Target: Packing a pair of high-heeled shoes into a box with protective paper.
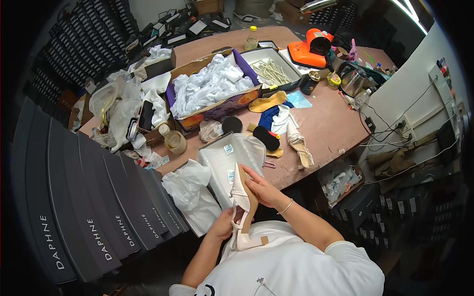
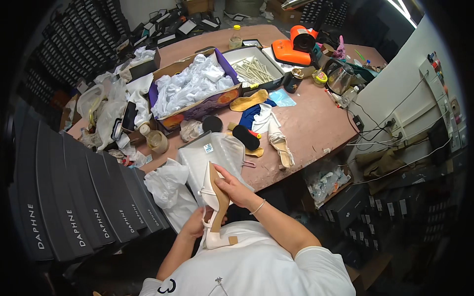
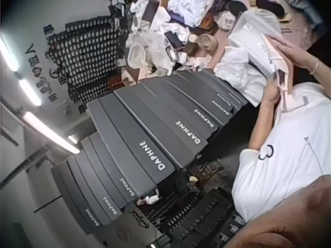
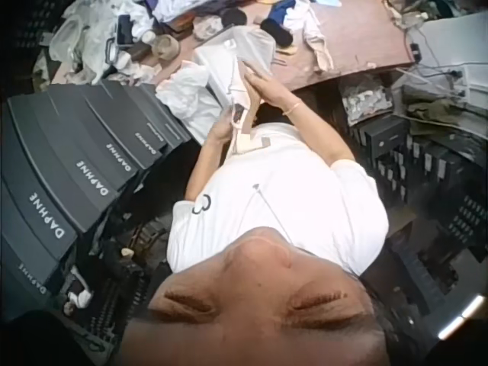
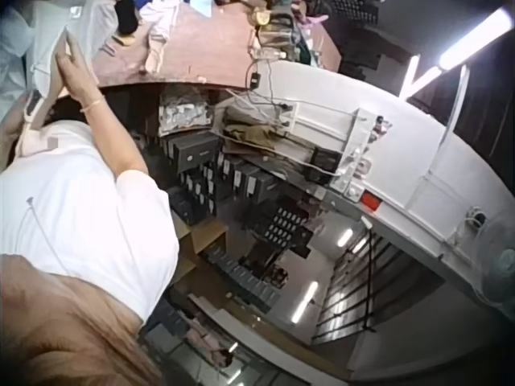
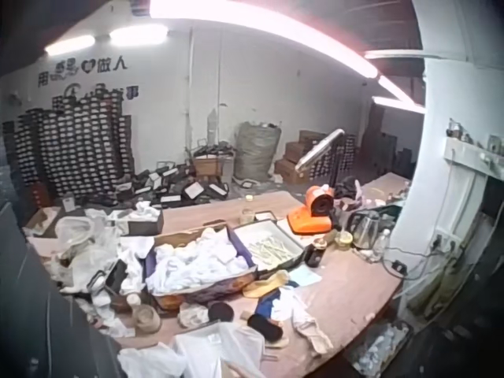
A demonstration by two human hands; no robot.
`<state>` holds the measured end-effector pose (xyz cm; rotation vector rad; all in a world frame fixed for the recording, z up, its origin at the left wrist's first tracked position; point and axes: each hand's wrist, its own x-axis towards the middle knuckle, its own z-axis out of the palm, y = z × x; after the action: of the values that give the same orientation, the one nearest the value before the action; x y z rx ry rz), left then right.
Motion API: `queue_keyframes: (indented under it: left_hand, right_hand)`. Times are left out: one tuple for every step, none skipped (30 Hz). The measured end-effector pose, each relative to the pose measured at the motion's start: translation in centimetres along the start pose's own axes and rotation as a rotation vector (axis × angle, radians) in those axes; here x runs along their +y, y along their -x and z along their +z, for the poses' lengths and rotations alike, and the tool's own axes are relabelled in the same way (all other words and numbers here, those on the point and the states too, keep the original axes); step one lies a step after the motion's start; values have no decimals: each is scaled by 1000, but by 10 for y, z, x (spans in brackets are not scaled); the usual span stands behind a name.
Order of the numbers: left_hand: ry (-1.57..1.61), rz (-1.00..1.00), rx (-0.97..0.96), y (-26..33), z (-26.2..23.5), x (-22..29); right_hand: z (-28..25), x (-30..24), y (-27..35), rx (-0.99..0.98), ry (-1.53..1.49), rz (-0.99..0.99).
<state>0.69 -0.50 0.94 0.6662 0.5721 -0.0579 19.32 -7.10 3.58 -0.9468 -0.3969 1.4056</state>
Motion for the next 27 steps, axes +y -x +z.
queue_keyframes:
  left_hand:
    - [-14, 199, 24, -3, -8, 5]
    - [171, 245, 99, 3, -6, 17]
    - [352, 299, 173, 8, 0, 32]
    - [356, 307, 171, 4, 8, 41]
    - [356, 317, 169, -1, 16, 48]
    - [364, 318, 157, -7, 22, 53]
    - [396, 269, 121, -15, 15, 48]
    - [428, 234, 94, -21, -5, 34]
    - [463, 196, 78, -21, -4, 37]
    - [529, 283, 146, -19, 7, 33]
    - [588, 318, 153, -18, 5, 29]
    - [643, 354, 159, -14, 3, 24]
    - [700, 382, 160, -15, 4, 21]
    - [702, 393, 184, -15, 12, 23]
    - [700, 396, 177, -18, 15, 23]
    - [699, 400, 170, -21, 19, 21]
    - [689, 403, 163, -25, 24, 21]
    - [648, 409, 230, -28, 35, 24]
    - [639, 420, 262, -32, 43, 25]
    - [631, 433, 302, -32, 50, 24]
    - [629, 446, 342, -32, 54, 21]
    - [641, 481, 357, -32, 58, 21]
    - [646, 505, 381, -32, 62, 19]
    - [652, 531, 395, -35, 66, 17]
    - [659, 557, 410, -37, 70, 15]
    - [659, 557, 420, -44, 74, 16]
    - [661, 558, 433, -50, 78, 19]
  right_hand:
    - [-1, 1, 2, 2, 72, 43]
    - [-2, 1, 3, 2, 142, 86]
    - [-1, -1, 3, -5, 215, 123]
    - [1, 6, 0, 15, 247, 117]
    - [8, 10, -5, -25, 402, 71]
    - [14, 11, -11, -49, 561, 27]
    - [14, 8, -14, -74, 722, -16]
    - [9, -3, -21, -110, 830, 86]
    - [-1, -16, -30, -89, 959, 86]
    - [-17, -35, -36, -70, 1088, 83]
    - [-35, -51, -39, -54, 1218, 80]
    - [-71, -55, -46, 119, 1446, -204]
    - [-112, -55, -54, 312, 1646, -499]
    - [-130, -61, -60, 406, 1737, -428]
    - [-144, -66, -67, 499, 1822, -361]
    - [-162, -62, -73, 422, 1871, -328]
    - [-180, -55, -80, 349, 1913, -300]
    - [-193, -53, -88, 270, 1951, -278]
    - [-209, -55, -96, 290, 1897, -329]
    - [-221, -56, -104, 302, 1834, -378]
    - [-220, -65, -109, 310, 1776, -421]
    - [-226, -81, -109, 362, 1784, -449]
    - [-220, -97, -110, 462, 1955, -534]
    - [-215, -110, -114, 408, 1990, -666]
    - [-211, -116, -120, 351, 2018, -800]
    - [-205, -118, -133, 122, 1949, -535]
    - [-197, -114, -145, -103, 1855, -273]
